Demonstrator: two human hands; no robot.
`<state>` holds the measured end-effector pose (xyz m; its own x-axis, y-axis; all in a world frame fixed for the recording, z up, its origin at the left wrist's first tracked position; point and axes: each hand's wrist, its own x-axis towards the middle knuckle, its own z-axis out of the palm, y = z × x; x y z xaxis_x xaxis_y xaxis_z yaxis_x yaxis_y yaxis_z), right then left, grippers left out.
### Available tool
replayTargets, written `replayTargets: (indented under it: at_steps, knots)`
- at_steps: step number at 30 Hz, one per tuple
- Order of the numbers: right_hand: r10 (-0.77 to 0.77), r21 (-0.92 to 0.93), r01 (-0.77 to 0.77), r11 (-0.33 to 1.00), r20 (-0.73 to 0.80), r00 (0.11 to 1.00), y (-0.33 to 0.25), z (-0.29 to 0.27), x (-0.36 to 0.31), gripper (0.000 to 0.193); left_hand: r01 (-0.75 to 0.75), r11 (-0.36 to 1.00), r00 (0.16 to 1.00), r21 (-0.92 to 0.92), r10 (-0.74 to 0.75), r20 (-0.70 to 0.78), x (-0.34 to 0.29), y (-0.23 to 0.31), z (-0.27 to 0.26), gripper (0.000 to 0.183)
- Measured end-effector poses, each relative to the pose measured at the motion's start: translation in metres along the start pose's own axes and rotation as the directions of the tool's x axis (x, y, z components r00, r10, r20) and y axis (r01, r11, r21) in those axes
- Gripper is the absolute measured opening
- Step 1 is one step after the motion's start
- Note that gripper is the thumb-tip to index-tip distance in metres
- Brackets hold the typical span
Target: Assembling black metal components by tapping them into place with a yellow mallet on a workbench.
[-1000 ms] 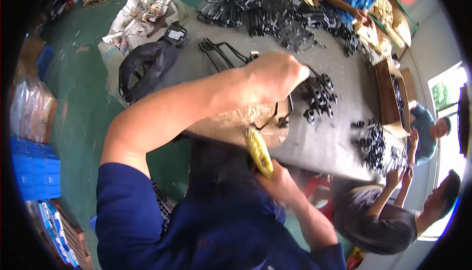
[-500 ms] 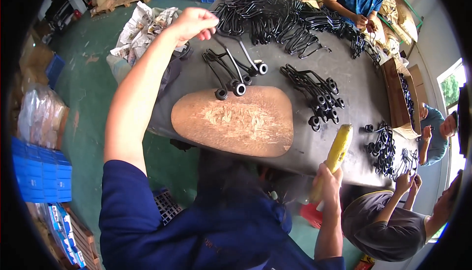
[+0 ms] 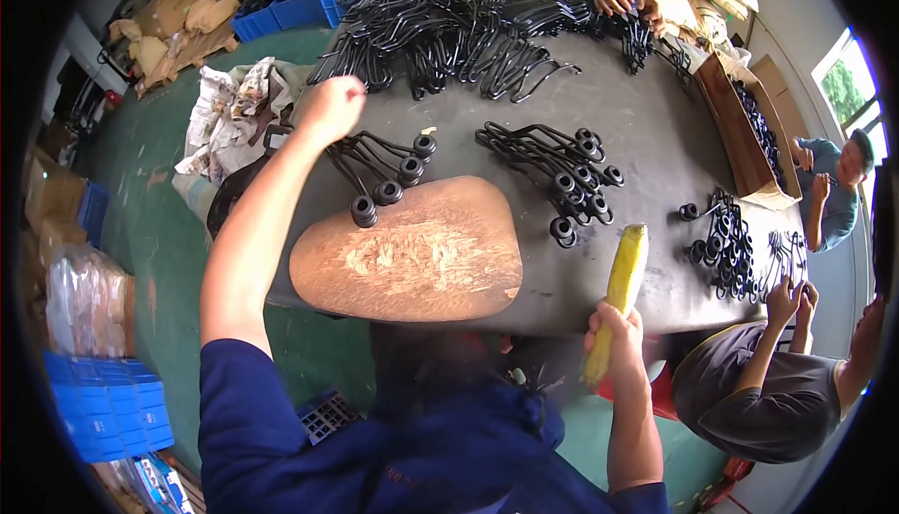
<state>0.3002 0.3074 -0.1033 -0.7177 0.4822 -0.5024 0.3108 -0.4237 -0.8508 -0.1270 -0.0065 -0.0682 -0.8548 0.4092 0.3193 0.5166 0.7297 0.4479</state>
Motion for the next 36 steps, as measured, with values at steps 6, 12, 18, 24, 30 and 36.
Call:
replayTargets:
  at_steps: [6, 12, 18, 24, 30, 36]
  knots:
    - [0.010, 0.002, -0.010, 1.000, 0.009, 1.000, 0.002, -0.003, -0.001, 0.015, -0.205, 0.968, 0.918, -0.144, 0.241, 0.314, 0.016, 0.114, 0.113, 0.030]
    - [0.011, 0.048, -0.012, 0.999, 0.020, 1.000, 0.001, -0.002, -0.002, 0.016, -0.079, 0.934, 0.951, -0.348, 0.175, 0.254, 0.035, 0.110, 0.147, 0.019]
    - [0.026, 0.026, -0.027, 0.999, 0.038, 0.999, 0.004, -0.006, 0.002, 0.016, 0.193, 0.498, 0.981, -0.845, -0.078, 0.178, 0.028, 0.181, 0.111, 0.008]
    - [-0.025, 0.039, 0.024, 0.999, 0.033, 0.999, 0.008, -0.004, 0.002, 0.015, -0.564, 0.645, 0.820, -0.517, 0.362, -0.443, 0.002, 0.265, 0.016, 0.008]
    - [-0.126, -0.023, 0.126, 0.992, 0.000, 0.992, 0.013, 0.001, -0.006, 0.012, -0.723, 0.639, 0.687, -0.263, 0.622, -0.377, -0.075, 0.260, -0.073, 0.011]
    - [-0.413, -0.022, 0.419, 0.908, 0.123, 0.902, -0.049, 0.064, -0.066, 0.018, -0.542, 0.747, 0.837, -0.385, 0.519, -0.171, -0.147, 0.202, -0.041, 0.009]
